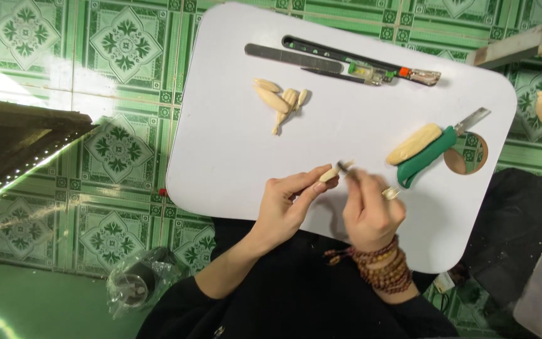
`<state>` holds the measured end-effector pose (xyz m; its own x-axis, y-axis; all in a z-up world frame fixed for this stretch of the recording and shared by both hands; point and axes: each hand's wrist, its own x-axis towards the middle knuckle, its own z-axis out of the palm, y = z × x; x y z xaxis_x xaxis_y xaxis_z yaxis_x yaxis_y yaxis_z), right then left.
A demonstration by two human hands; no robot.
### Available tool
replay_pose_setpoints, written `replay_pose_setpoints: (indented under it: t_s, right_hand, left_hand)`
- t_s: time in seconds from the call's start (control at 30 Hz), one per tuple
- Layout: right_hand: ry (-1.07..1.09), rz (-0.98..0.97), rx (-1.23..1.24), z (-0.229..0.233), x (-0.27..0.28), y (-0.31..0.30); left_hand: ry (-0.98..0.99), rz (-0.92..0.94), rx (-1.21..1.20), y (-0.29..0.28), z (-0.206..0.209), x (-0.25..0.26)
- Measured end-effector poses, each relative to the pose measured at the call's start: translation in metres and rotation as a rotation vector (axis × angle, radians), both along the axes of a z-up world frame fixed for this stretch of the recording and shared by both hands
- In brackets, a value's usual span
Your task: Sanding small hand-carved wooden pieces with sandpaper to smooth the surface.
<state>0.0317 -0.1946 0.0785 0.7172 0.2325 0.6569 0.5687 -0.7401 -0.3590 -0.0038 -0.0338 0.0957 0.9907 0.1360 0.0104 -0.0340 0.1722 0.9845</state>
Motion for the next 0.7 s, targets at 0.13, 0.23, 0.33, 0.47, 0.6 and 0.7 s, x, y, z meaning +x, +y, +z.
replay_pose_setpoints:
  t_s: [0.13,0.23,0.33,0.47,0.6,0.7]
  right_hand:
    - [0.013,-0.025,0.001,-0.002,-0.006,0.01]
    - [0.047,0.028,0.053,-0.008,-0.007,0.005]
    - [-0.031,-0.035,0.012,-0.004,0.001,0.006]
    - [0.016,-0.034,0.05,-0.004,-0.003,0.004]
    - [0.044,-0.043,0.097,-0.004,-0.012,0.016]
    - [0.122,-0.029,0.17,-0.004,-0.009,0.005]
  left_hand:
    - [-0.025,0.021,-0.007,0.003,0.0,0.001]
    - [-0.023,0.021,0.014,0.003,-0.004,-0.002]
    - [-0.06,0.044,-0.004,0.001,-0.004,0.002]
    - [-0.059,0.022,0.052,0.001,-0.007,-0.001]
    - [-0.121,0.085,0.147,0.0,-0.003,0.003]
    - [-0.104,0.077,0.267,0.004,0.001,0.002]
